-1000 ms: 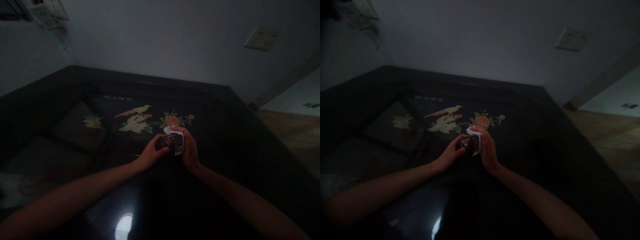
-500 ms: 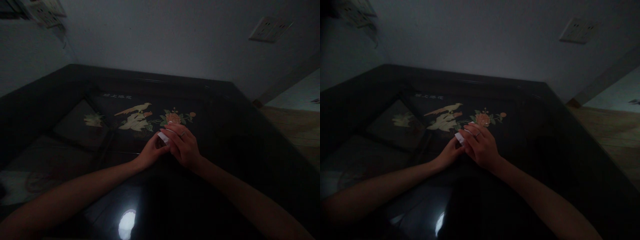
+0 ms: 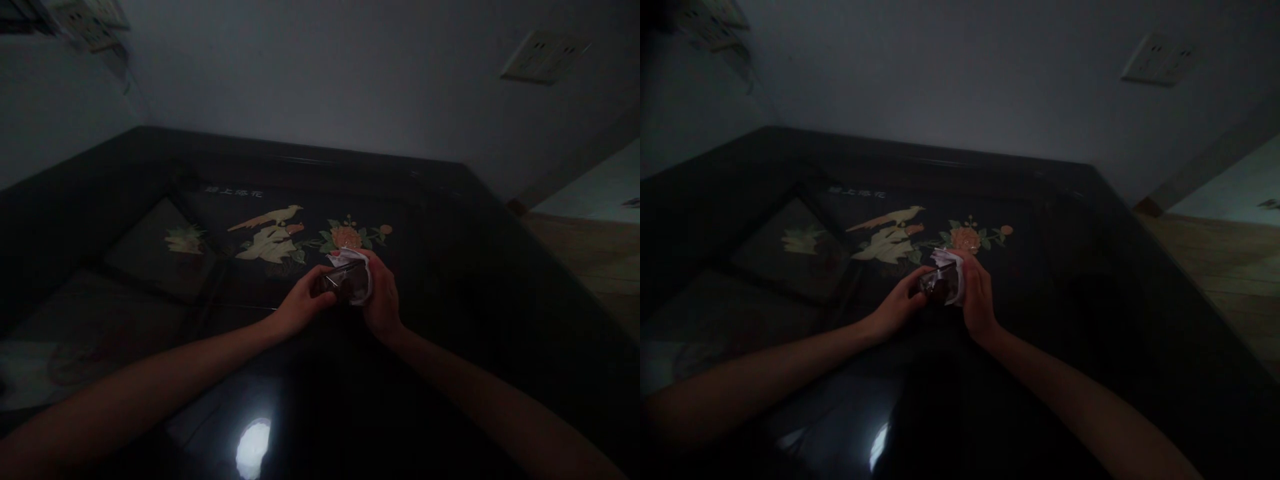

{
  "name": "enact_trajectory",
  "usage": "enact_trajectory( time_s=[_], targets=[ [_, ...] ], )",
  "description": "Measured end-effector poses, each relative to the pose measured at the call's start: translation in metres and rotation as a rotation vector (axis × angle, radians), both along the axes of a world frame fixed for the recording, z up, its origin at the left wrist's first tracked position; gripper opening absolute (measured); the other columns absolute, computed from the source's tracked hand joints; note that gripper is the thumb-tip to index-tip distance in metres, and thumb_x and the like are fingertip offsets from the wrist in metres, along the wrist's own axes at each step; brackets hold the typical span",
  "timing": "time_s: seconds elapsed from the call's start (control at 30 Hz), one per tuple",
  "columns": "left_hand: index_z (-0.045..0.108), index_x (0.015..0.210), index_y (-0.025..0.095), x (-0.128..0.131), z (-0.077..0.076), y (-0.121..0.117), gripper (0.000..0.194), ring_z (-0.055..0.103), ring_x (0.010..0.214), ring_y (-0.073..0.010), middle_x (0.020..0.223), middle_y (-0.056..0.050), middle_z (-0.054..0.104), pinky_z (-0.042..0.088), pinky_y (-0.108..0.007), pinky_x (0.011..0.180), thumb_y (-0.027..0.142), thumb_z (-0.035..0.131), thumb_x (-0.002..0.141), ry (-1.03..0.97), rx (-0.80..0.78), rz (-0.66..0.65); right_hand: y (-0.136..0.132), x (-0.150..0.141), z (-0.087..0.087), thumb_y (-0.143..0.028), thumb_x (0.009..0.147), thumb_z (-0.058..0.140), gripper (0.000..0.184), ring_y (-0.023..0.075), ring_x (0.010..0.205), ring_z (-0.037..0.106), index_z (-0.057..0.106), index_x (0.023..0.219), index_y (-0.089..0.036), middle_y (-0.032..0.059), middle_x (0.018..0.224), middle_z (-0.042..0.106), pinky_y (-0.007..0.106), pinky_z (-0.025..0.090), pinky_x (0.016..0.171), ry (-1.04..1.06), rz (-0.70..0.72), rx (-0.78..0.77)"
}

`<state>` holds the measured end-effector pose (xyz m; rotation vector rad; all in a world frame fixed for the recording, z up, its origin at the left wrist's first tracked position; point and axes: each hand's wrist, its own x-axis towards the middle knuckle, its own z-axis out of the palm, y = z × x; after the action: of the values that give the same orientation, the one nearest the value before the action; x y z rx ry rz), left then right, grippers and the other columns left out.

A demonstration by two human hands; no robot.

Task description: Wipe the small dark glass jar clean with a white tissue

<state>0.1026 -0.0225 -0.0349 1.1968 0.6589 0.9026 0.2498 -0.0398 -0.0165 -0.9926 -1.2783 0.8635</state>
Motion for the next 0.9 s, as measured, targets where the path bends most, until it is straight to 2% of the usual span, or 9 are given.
enact_trajectory(
  time_s=[0.1, 0.2, 0.37, 0.5, 0.6, 0.67, 0.8, 0.9],
  targets=[
    [0.056, 0.102, 0.015, 0.000, 0.000, 0.000, 0.066, 0.057, 0.085, -0.0203, 0.091, -0.004, 0.062, 0.044, -0.028, 0.077, 0.059, 0.077, 0.058, -0.006, 0.004, 0.002, -0.001, 0.002, 0.003, -0.038, 0.098, 0.030, 0.038, 0.0204, 0.103, 0.063, 0.065, 0.103, -0.024, 0.0049, 0.106, 0.069, 0.038, 0.047, 0.092, -0.093, 0.000, 0.122],
    [0.056, 0.101, 0.015, 0.001, 0.000, 0.000, 0.064, 0.058, 0.087, -0.0216, 0.093, -0.005, 0.063, 0.044, -0.029, 0.078, 0.056, 0.078, 0.057, -0.008, -0.015, 0.024, -0.002, 0.006, 0.010, -0.030, 0.098, 0.029, 0.037, 0.0220, 0.115, 0.056, 0.063, 0.111, -0.023, 0.0077, 0.119, 0.063, 0.043, 0.042, 0.100, -0.354, 0.008, 0.307],
    [0.056, 0.097, 0.016, 0.005, 0.002, -0.001, 0.057, 0.058, 0.090, -0.0232, 0.092, -0.005, 0.063, 0.044, -0.031, 0.079, 0.050, 0.080, 0.058, -0.014, -0.021, 0.072, 0.000, 0.012, 0.018, -0.023, 0.092, 0.041, 0.036, 0.0259, 0.115, 0.055, 0.058, 0.124, -0.025, 0.0092, 0.125, 0.059, 0.046, 0.045, 0.097, -0.804, 0.057, 0.506],
    [0.056, 0.095, 0.015, 0.005, 0.002, -0.001, 0.060, 0.058, 0.086, -0.0234, 0.088, -0.005, 0.062, 0.045, -0.032, 0.077, 0.056, 0.079, 0.057, 0.034, -0.025, 0.068, 0.001, 0.012, 0.020, -0.025, 0.090, 0.047, 0.037, 0.0290, 0.114, 0.055, 0.058, 0.126, -0.024, 0.0101, 0.122, 0.061, 0.048, 0.047, 0.094, -0.954, 0.063, 0.603],
    [0.056, 0.098, 0.014, 0.003, 0.000, 0.000, 0.063, 0.058, 0.087, -0.0240, 0.090, -0.006, 0.063, 0.045, -0.032, 0.078, 0.060, 0.077, 0.058, 0.045, -0.002, 0.064, 0.001, 0.011, 0.023, -0.023, 0.091, 0.045, 0.034, 0.0275, 0.112, 0.057, 0.061, 0.122, -0.022, 0.0112, 0.120, 0.062, 0.046, 0.047, 0.093, -0.921, 0.062, 0.586],
    [0.057, 0.101, 0.014, 0.002, -0.002, 0.001, 0.063, 0.058, 0.092, -0.0246, 0.095, -0.007, 0.064, 0.044, -0.033, 0.082, 0.058, 0.077, 0.060, 0.020, 0.012, 0.058, 0.001, 0.010, 0.025, -0.022, 0.093, 0.041, 0.033, 0.0250, 0.111, 0.057, 0.062, 0.119, -0.022, 0.0106, 0.120, 0.063, 0.043, 0.047, 0.095, -0.819, 0.077, 0.512],
    [0.057, 0.103, 0.015, 0.000, -0.008, 0.002, 0.061, 0.058, 0.090, -0.0221, 0.095, -0.005, 0.064, 0.043, -0.030, 0.081, 0.056, 0.076, 0.063, -0.028, -0.031, 0.030, 0.002, 0.006, 0.020, -0.028, 0.097, 0.031, 0.036, 0.0209, 0.107, 0.060, 0.065, 0.107, -0.023, 0.0060, 0.110, 0.067, 0.039, 0.046, 0.094, -0.450, 0.042, 0.290],
    [0.056, 0.103, 0.015, -0.001, -0.009, 0.002, 0.061, 0.059, 0.086, -0.0212, 0.093, -0.005, 0.064, 0.045, -0.029, 0.078, 0.056, 0.076, 0.062, -0.006, -0.055, -0.021, 0.002, 0.003, 0.010, -0.034, 0.097, 0.031, 0.037, 0.0195, 0.096, 0.064, 0.066, 0.096, -0.023, 0.0036, 0.098, 0.070, 0.035, 0.050, 0.086, -0.188, -0.022, 0.152]
  ],
)
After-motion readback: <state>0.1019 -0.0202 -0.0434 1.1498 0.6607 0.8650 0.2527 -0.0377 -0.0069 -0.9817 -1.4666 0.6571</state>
